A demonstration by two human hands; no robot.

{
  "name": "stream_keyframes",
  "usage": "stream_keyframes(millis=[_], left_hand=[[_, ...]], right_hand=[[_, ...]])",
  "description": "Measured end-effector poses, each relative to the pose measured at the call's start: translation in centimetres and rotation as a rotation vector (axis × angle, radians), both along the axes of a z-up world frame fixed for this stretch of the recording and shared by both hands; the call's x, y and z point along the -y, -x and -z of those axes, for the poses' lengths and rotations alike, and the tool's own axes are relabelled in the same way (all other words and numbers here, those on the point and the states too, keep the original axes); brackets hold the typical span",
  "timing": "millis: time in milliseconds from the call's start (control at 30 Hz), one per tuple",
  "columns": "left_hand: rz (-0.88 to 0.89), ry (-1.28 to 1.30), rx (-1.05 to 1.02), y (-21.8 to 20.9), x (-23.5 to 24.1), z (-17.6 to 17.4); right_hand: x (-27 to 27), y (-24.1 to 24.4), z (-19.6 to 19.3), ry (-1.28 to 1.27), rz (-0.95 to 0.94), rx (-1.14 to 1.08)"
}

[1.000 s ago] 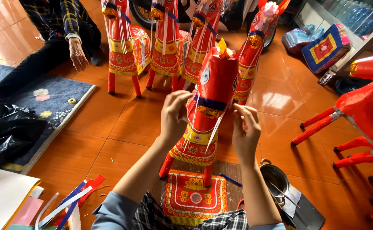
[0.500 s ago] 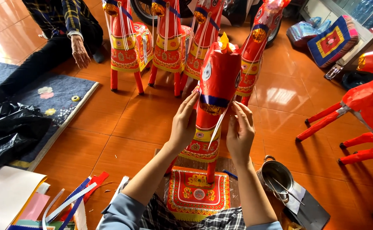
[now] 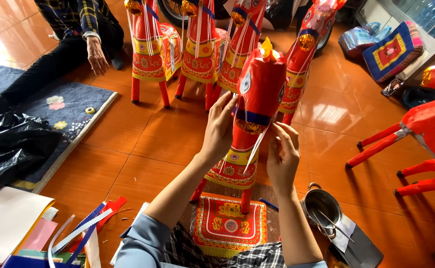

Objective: Assembling and decorating traditional paper horses by hand.

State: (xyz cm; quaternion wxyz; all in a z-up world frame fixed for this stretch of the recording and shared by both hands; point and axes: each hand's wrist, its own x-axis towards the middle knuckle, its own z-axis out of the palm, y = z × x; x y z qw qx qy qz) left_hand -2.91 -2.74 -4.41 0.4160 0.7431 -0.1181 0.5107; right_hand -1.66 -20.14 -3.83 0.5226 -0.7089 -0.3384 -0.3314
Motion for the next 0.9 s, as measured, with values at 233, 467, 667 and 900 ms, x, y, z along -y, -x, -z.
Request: stream_keyframes(millis=[233,467,667,900], left_hand=[[0.013,0.091,0.059,1.3,-0.1,1.0],[0.02,0.051,0.023,1.1,0.4,1.4],[0.026,0.056,0.041,1.4,0.8,0.7],[0.035,0.164,0.065,1.8,0.3,1.4]], right_hand=[[0.7,-0.2,0.7,0.008,0.015,-0.022],[0.6,-0.1,0.9,-0.038,-0.003,-0.038],[0.5,-0.1,1.0,-0.047,-0.014,-0.041],[0.6,-0.4,1.1,-0.046,-0.01,-0.048]])
